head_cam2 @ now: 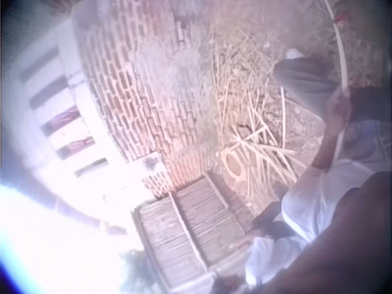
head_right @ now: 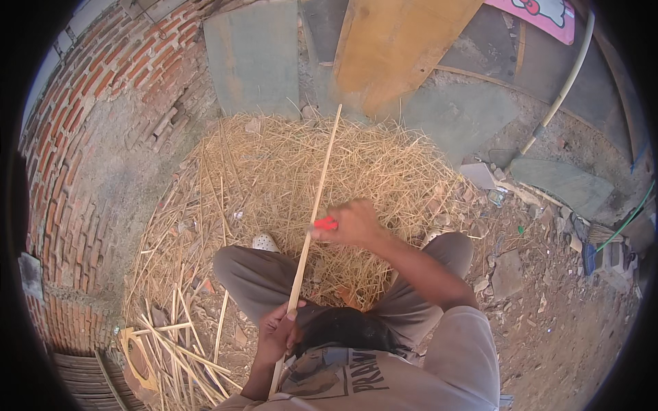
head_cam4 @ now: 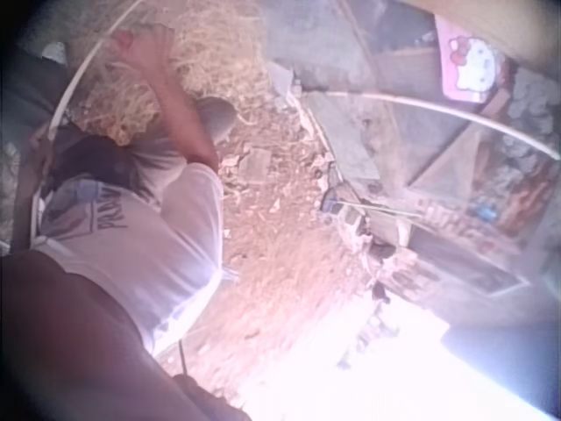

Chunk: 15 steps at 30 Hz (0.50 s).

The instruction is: The person sits cross-legged on a pile of straw and uses a red utility knife to shave a long bamboo stick. They hold the stick with their left hand and repeatedly scrape the blade along its length to remove the outer layer, creating a pile of shavings.

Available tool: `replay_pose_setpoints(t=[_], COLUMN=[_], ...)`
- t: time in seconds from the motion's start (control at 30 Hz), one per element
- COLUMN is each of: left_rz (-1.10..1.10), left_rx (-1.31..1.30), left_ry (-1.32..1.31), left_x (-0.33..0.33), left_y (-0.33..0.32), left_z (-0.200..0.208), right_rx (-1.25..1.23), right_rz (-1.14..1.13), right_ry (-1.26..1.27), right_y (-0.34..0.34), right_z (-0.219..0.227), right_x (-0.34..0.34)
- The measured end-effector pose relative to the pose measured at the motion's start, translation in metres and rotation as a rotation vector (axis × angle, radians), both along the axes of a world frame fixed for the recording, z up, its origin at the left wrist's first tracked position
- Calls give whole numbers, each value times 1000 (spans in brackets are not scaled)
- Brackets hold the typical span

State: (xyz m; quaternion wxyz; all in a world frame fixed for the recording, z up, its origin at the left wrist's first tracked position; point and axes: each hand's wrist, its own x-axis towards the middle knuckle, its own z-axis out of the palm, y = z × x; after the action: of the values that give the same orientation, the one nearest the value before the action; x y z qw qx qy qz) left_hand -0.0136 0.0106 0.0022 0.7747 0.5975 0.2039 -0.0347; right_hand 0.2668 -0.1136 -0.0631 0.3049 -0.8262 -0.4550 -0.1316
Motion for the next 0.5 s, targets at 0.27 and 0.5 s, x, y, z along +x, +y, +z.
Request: replay_pose_setpoints(t=[0.27, 0.5], left_rz=[-56, -134], left_rx=[34, 21], left_ry=[17, 72], left_x=[-7, -30], left_y=[-2, -10], left_z=[1, 4], right_rx=[-83, -1], right_rz=[-286, -549], right_ry=[83, 390], right_y=[-13, -41], right_z=[3, 8], right_x=[53, 103])
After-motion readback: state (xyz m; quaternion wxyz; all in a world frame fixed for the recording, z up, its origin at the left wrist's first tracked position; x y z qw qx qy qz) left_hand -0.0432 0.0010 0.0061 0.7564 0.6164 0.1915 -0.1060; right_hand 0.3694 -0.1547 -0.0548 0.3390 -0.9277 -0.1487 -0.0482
